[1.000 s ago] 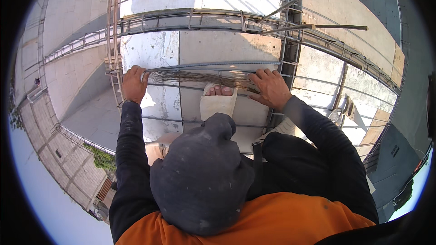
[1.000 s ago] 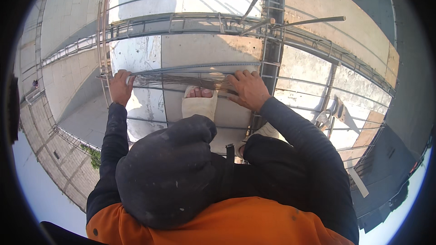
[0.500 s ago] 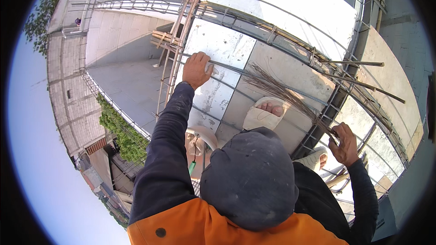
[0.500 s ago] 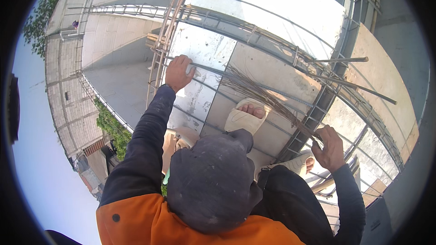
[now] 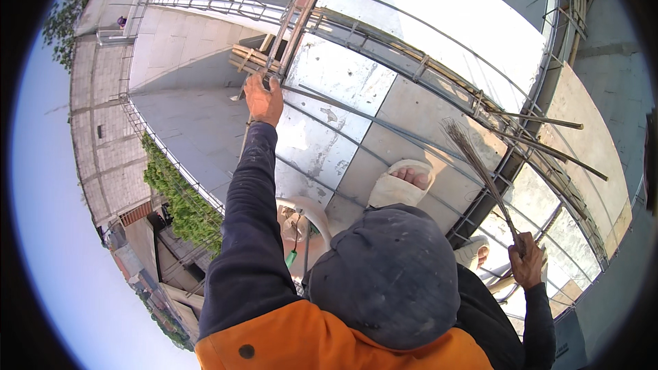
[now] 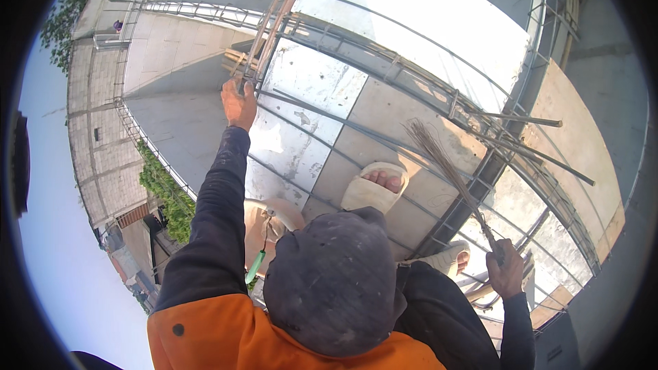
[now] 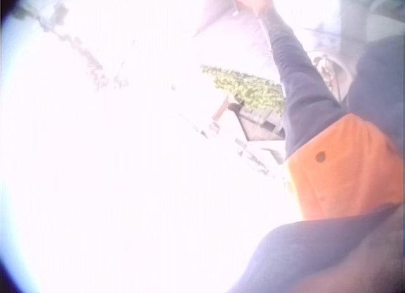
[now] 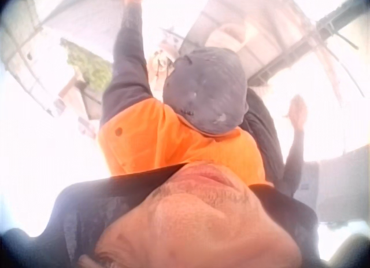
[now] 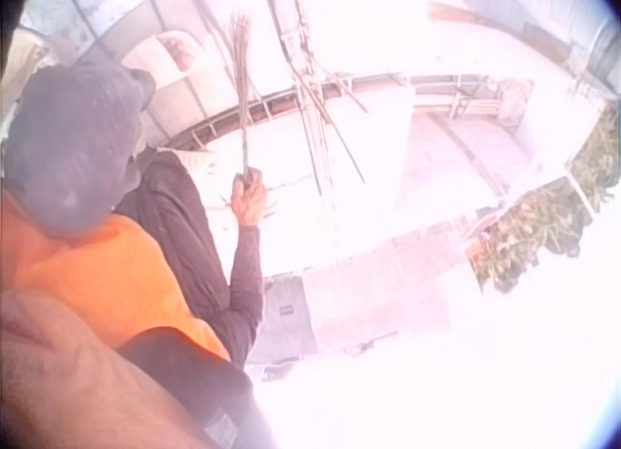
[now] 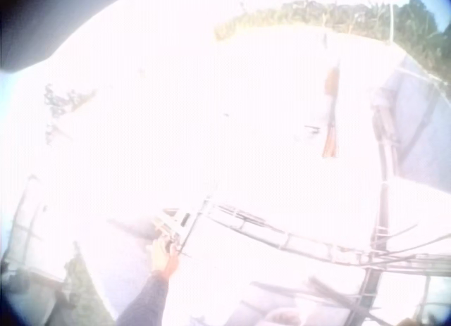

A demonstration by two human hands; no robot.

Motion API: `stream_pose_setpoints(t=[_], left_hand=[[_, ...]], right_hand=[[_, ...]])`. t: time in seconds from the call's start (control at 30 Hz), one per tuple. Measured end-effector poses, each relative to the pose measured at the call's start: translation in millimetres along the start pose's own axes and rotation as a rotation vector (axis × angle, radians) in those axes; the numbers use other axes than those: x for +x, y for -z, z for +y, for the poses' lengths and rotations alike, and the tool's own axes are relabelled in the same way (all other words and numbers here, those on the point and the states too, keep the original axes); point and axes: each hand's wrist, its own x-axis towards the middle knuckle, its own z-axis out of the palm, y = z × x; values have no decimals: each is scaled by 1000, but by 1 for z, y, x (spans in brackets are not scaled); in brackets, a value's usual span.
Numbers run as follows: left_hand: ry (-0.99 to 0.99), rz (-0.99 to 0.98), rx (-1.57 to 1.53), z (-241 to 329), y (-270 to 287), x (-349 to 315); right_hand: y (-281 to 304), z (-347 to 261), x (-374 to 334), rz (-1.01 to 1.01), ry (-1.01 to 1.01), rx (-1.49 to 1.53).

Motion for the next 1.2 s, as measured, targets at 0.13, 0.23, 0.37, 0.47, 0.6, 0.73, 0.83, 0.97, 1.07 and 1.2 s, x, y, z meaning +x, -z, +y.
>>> stream_pose_setpoints(t=[0.13,0.23,0.37,0.47,0.6,0.73,0.83,0.97,1.07,1.2], left_hand=[[53,-16,51,-38,8,24],[-125,-229,38,-29,5,16],[30,-113,-22,-53,-16,11],[228,-122,-169,-45,-28,41],[261,-236,-87,-80,-26,71],[407,-299,-201,-100,-21,73],[582,-229,-376,-98,-17,61],[693,-237,-556,-105,-4,30],[789,-243,-573,-137,-4,5],[637,-271,-471,-140,-26,6]], right_hand=[[-9,21,6,54,80,-176],[-15,42,4,112,94,-334],[-20,72,-3,-29,40,-420],[-20,77,3,-134,40,-434],[-3,33,58,-504,40,-580],[-25,-22,104,-3,229,-359],[-52,-35,128,200,352,-372],[-68,-22,152,197,261,-444],[-71,-27,162,225,290,-424],[-62,-48,149,243,380,-443]])
